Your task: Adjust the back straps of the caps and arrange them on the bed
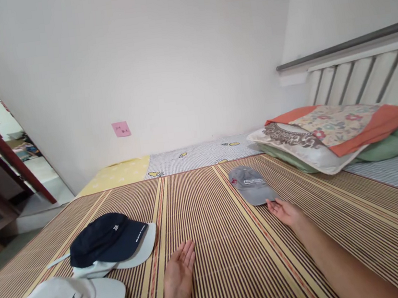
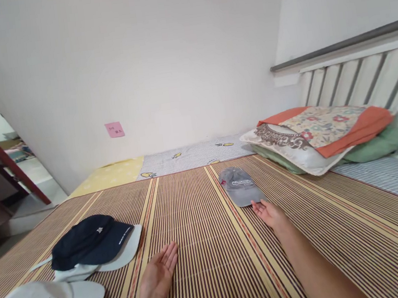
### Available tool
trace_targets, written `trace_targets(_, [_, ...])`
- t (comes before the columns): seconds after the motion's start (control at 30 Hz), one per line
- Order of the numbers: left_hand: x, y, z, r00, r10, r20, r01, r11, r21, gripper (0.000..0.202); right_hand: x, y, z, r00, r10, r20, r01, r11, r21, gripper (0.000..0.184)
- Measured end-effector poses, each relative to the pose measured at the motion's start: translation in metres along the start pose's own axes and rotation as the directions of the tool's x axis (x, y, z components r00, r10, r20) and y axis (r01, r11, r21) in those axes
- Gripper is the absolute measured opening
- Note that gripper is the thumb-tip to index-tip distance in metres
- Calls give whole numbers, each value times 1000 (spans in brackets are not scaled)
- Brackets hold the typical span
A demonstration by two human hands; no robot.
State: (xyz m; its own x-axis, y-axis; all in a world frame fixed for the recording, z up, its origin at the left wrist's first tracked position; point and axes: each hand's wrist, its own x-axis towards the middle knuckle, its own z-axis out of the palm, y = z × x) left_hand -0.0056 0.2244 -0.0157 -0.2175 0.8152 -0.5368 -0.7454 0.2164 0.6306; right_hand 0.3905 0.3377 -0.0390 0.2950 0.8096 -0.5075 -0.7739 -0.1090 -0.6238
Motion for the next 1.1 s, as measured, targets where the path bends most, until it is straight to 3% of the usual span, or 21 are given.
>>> trace_targets(0.2, [1, -1, -2, 1000, 4, 3, -4, 1000, -1, 47, 11, 7, 6, 999, -43, 30, 44, 999, -13, 4])
trace_targets(0.53, [6, -1, -5, 1000, -1, 11, 1, 1000, -1, 51, 33, 11, 9, 988, -149, -32, 149, 989, -9, 23])
trace_targets(0.8, [3, -2, -3, 1000, 10, 11, -10, 1000, 15, 49, 42, -1, 0, 988, -147, -55, 146, 989, -27, 26])
trace_targets(0.9, [2, -1, -3, 1000, 11, 4, -11, 1000, 19, 49, 41, -5, -5, 987, -153, -41, 151, 988, -39, 23])
trace_targets(1.03, [1, 0, -1, 1000, 9, 0, -9, 1000, 28, 49, 37, -3, -11, 987, -162, 23, 163, 984, -69, 2])
trace_targets(1.1, [0, 0, -1, 1000, 11, 4, -11, 999, 33, 49, 36, -1, -13, 985, -159, 66, 165, 982, -91, 13])
